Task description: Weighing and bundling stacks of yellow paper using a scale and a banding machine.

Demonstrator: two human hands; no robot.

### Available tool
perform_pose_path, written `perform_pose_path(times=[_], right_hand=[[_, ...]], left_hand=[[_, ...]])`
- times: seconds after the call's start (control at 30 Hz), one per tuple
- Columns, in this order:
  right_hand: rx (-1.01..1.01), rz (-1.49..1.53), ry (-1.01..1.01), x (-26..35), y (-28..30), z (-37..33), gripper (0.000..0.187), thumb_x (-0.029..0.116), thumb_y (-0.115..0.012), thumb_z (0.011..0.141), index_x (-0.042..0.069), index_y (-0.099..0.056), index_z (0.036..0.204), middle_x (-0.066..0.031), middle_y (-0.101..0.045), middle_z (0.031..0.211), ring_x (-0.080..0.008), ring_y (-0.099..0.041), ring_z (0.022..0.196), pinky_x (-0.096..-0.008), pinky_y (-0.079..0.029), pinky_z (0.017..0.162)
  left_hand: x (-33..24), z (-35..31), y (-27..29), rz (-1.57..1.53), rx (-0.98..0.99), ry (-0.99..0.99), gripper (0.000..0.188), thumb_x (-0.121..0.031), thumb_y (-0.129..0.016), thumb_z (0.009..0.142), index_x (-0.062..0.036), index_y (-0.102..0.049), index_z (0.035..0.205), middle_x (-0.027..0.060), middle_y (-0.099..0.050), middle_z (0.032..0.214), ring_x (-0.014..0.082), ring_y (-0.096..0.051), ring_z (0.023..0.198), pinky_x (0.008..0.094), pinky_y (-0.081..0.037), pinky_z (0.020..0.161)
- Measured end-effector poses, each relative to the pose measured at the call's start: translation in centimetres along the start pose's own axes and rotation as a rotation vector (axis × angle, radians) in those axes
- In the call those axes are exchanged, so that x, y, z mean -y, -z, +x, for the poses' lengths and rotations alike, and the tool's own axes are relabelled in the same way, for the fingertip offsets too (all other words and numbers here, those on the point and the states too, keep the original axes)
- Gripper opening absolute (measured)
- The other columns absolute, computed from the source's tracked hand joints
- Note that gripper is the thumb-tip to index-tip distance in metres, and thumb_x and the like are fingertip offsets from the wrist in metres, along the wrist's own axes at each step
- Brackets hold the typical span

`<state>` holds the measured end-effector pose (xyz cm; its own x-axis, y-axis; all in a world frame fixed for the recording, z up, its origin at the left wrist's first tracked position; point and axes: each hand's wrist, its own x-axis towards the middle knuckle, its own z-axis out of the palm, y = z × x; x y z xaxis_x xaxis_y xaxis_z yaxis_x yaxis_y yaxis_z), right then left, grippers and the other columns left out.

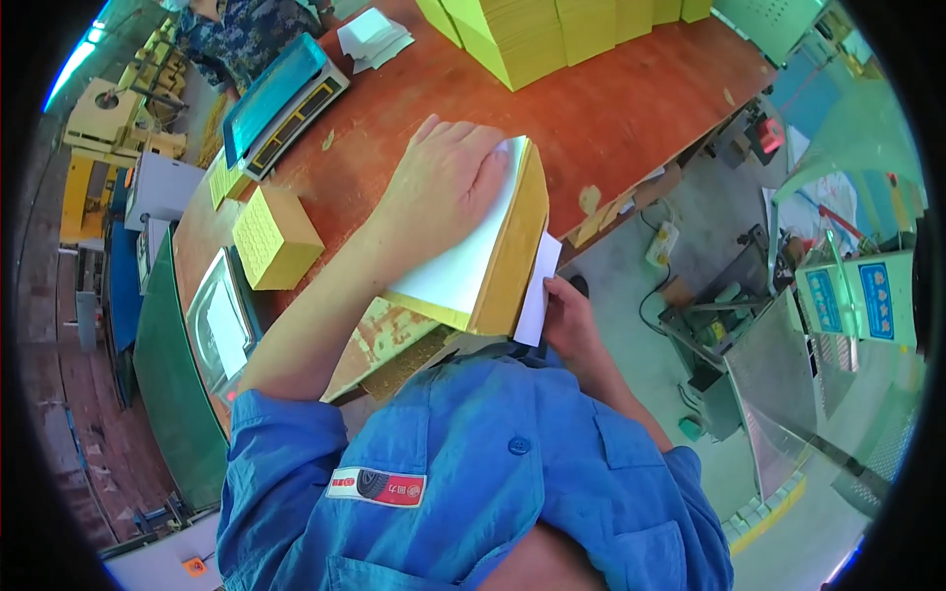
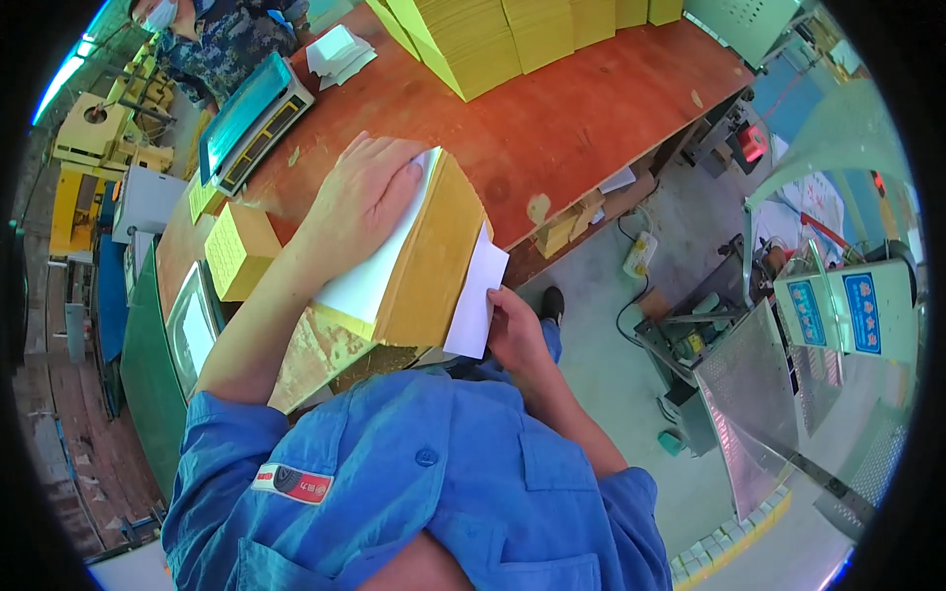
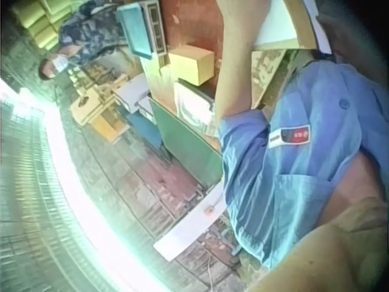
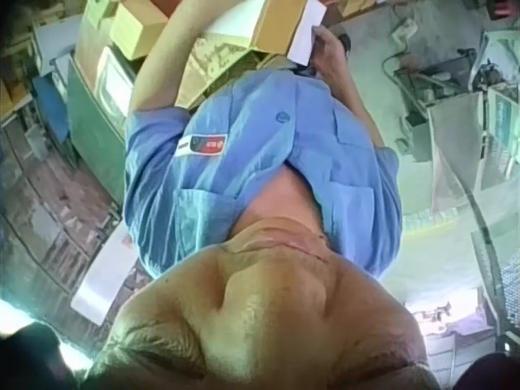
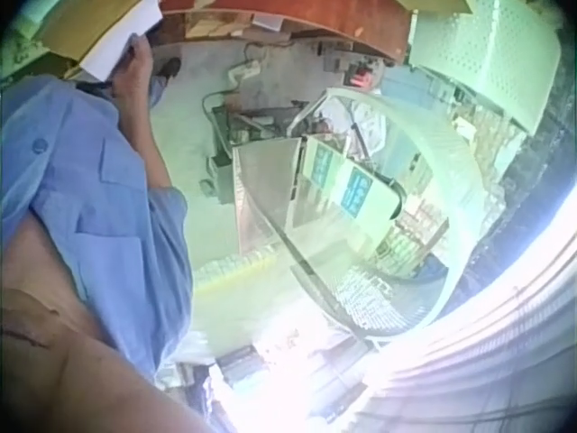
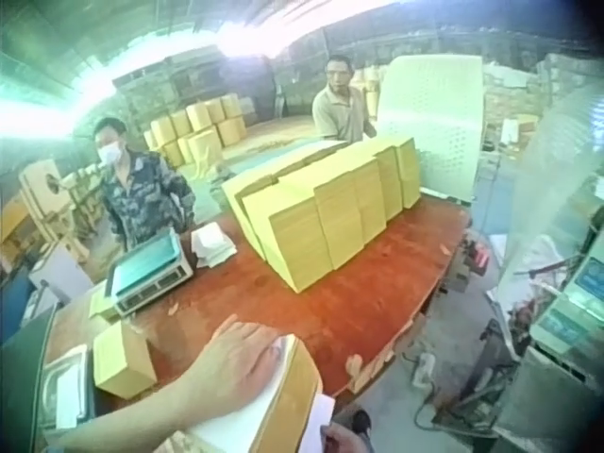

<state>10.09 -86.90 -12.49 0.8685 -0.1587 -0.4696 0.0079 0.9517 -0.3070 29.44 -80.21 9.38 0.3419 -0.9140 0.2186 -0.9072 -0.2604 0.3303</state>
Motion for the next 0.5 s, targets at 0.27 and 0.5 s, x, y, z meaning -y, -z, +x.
perform_pose_path(times=[0.27, 0.5], right_hand=[[-0.123, -0.196, 0.12, 1.3, -3.4, -2.4, 0.028, 0.013, -0.051, 0.092, -0.001, -0.057, 0.115, -0.0111, -0.065, 0.105, -0.0209, -0.063, 0.095, -0.036, -0.049, 0.088], [0.099, -0.593, 0.237, 9.2, -10.8, -1.8, 0.018, 0.007, -0.052, 0.091, -0.001, -0.059, 0.104, -0.0075, -0.066, 0.096, -0.015, -0.063, 0.085, -0.0303, -0.051, 0.079]], left_hand=[[2.9, -2.6, 0.5, -0.139, -0.174, 0.069, 0.029, -0.019, -0.046, 0.096, 0.0018, -0.059, 0.112, 0.0188, -0.062, 0.107, 0.0339, -0.057, 0.106, 0.0418, -0.042, 0.097], [15.7, -13.8, -8.6, -0.196, -0.492, 0.278, 0.027, -0.019, -0.048, 0.097, -0.0034, -0.058, 0.117, 0.0115, -0.061, 0.113, 0.023, -0.059, 0.103, 0.0374, -0.049, 0.088]])
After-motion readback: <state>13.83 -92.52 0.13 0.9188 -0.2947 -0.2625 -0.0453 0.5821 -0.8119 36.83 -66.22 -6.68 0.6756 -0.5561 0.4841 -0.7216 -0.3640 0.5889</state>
